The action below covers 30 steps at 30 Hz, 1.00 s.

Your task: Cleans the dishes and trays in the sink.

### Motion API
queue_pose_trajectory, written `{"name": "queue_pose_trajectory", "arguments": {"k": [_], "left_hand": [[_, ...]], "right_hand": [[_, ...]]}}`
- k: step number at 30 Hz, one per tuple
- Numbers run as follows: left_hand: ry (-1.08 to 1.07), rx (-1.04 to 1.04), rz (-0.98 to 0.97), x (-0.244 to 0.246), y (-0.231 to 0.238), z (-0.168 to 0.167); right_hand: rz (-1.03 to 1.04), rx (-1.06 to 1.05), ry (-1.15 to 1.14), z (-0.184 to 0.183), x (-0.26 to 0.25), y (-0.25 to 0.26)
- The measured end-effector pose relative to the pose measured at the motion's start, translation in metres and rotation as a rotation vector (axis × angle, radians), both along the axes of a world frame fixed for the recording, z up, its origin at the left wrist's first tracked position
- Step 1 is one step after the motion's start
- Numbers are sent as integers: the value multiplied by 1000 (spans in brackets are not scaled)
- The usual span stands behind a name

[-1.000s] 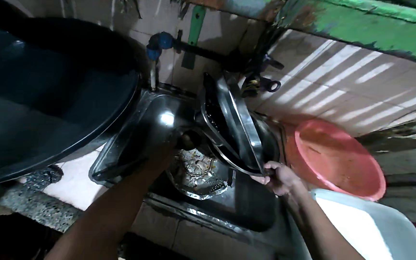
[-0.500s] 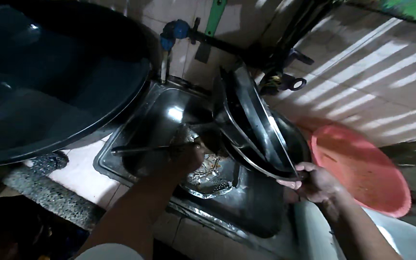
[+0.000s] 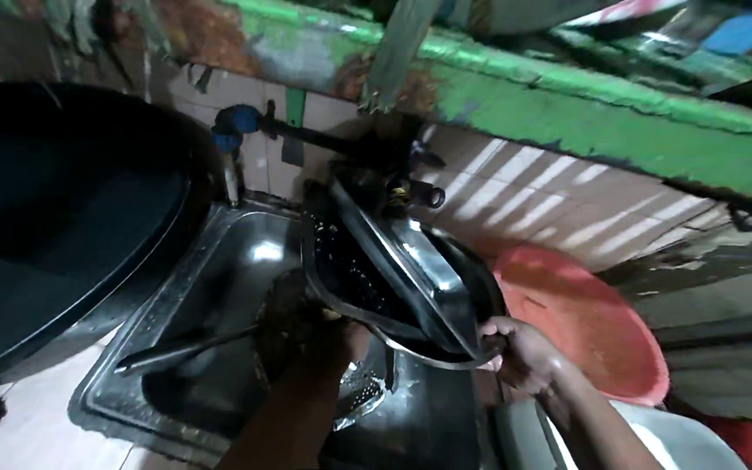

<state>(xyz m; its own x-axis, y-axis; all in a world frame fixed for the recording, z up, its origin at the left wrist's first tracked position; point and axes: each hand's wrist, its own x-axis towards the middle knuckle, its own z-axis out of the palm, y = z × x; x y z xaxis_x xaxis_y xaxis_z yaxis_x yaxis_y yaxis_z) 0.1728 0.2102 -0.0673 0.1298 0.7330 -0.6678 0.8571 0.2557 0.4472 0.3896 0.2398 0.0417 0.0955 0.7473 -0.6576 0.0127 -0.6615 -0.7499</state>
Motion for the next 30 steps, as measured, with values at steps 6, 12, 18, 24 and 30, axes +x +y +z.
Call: {"name": "queue_pose_trajectory", "arguments": {"k": [6,12,18,24,30], "left_hand": [[12,31,-202,8,3,-40],[-174,391,-456,-25,-8,-114],[-91,242,-596,-51,-37,-95],[-168,105,-228,-62,-23,-79],[128,114,98,-62,-21,-77]], "right_hand": [[-10,-17,10,-2,-1,0],[-18,-10,-23,-5,-3,-3],[-18,2,12,-12,1,-4],[-12,-4,26,-13,1,-5],[-15,-22,31,-14,3,-7]]}}
